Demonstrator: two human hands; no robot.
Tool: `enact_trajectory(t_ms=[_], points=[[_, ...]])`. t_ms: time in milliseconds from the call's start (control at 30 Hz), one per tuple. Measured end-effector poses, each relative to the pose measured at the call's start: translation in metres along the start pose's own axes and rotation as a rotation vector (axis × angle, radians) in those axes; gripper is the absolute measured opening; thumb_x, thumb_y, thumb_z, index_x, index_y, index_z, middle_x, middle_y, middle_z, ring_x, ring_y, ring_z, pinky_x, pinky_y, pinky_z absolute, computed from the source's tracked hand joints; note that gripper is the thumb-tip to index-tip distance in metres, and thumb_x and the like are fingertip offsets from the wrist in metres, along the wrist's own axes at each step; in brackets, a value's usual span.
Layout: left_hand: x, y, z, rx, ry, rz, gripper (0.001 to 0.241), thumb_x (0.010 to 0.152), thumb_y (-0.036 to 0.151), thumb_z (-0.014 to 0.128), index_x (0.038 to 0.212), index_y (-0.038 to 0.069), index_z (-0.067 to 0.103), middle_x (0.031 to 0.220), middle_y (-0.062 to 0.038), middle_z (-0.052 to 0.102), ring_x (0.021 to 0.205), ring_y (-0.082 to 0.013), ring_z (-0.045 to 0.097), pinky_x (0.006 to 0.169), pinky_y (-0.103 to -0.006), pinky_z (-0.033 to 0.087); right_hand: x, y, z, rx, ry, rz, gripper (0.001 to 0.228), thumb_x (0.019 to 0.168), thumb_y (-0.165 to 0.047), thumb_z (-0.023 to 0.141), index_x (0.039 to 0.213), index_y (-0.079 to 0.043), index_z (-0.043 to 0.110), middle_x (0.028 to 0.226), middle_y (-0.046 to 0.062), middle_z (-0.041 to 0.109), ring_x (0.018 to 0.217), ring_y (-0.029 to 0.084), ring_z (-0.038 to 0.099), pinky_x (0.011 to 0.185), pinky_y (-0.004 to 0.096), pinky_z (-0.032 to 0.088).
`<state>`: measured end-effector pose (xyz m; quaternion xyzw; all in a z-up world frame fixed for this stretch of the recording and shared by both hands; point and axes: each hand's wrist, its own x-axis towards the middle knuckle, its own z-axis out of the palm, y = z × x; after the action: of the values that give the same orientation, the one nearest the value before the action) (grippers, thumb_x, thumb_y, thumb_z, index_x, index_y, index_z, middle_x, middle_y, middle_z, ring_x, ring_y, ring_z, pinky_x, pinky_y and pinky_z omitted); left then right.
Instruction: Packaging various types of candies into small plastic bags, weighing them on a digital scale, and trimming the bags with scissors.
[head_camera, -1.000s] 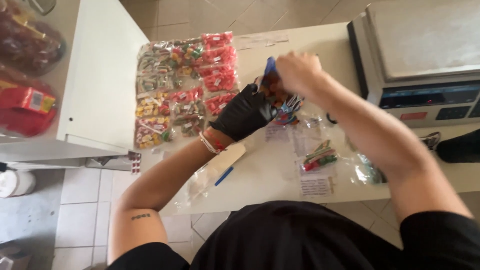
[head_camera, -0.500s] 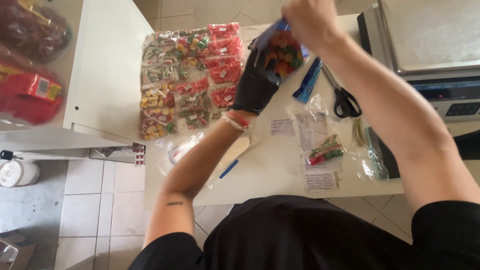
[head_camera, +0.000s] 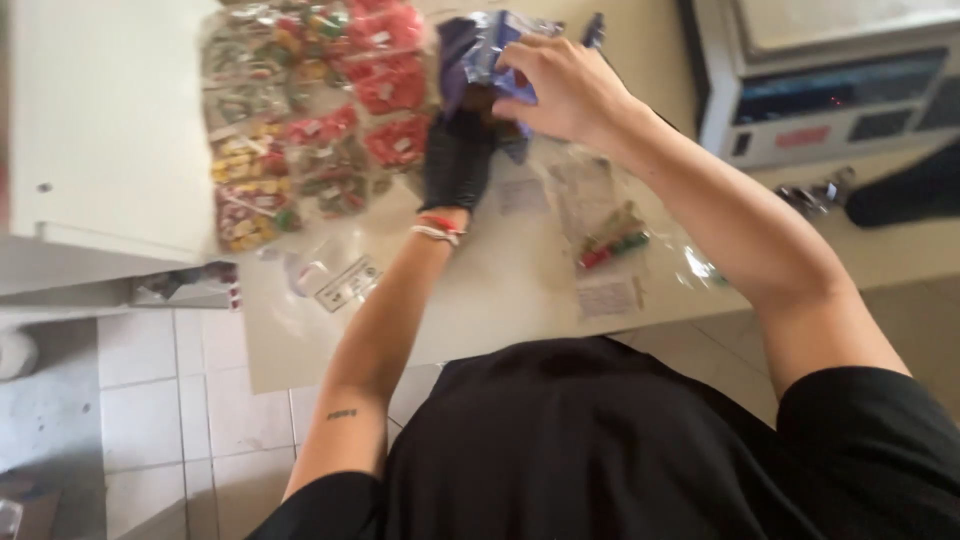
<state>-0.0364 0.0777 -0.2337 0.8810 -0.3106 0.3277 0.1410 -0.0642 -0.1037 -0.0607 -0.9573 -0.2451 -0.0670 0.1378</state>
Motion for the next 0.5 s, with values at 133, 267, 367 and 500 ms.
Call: enact_trajectory(t_ms=[133,267,367,500], points=[[-0.008,-0.002,-0.022,-0.175,-0.050,0.077,0.023,0.083,0.011,0.066,0.104,0.010,0.076,0.113,-0.016,0.072,0.103,-0.0384,0.067,0.075,-0.0496,0.055,-0.068,-0.018,-0.045,0.181,-0.322,0.145,0.033,0.099,-0.030,0.070,0.119,-0.004,0.064,0.108,0.012,0.067,0.088,0.024,0.064,0.075,0.038,0.052],[-0.023,-0.009,-0.005,-0.176,-0.091,0.061,0.034,0.072,0.010,0.063,0.100,0.015,0.080,0.105,-0.009,0.075,0.099,-0.0375,0.068,0.077,-0.0533,0.051,-0.123,-0.011,-0.072,0.275,-0.486,0.406,0.021,0.098,-0.018,0.065,0.114,-0.006,0.071,0.118,0.011,0.071,0.104,0.021,0.070,0.093,0.035,0.058],[-0.029,-0.014,-0.001,-0.163,-0.063,0.071,0.034,0.069,0.011,0.065,0.100,0.013,0.077,0.097,-0.012,0.071,0.089,-0.0401,0.065,0.080,-0.0530,0.049,-0.131,0.022,-0.053,0.262,-0.369,0.494,0.018,0.100,-0.006,0.063,0.116,-0.001,0.071,0.115,0.017,0.073,0.100,0.025,0.071,0.094,0.038,0.058],[-0.022,-0.017,-0.008,-0.140,-0.152,0.067,0.049,0.063,0.006,0.065,0.107,0.022,0.082,0.104,-0.007,0.078,0.097,-0.0379,0.070,0.086,-0.0528,0.047,-0.111,0.041,-0.020,0.310,-0.315,0.463,0.020,0.100,0.000,0.063,0.119,0.002,0.069,0.121,0.022,0.071,0.107,0.030,0.070,0.101,0.041,0.056]])
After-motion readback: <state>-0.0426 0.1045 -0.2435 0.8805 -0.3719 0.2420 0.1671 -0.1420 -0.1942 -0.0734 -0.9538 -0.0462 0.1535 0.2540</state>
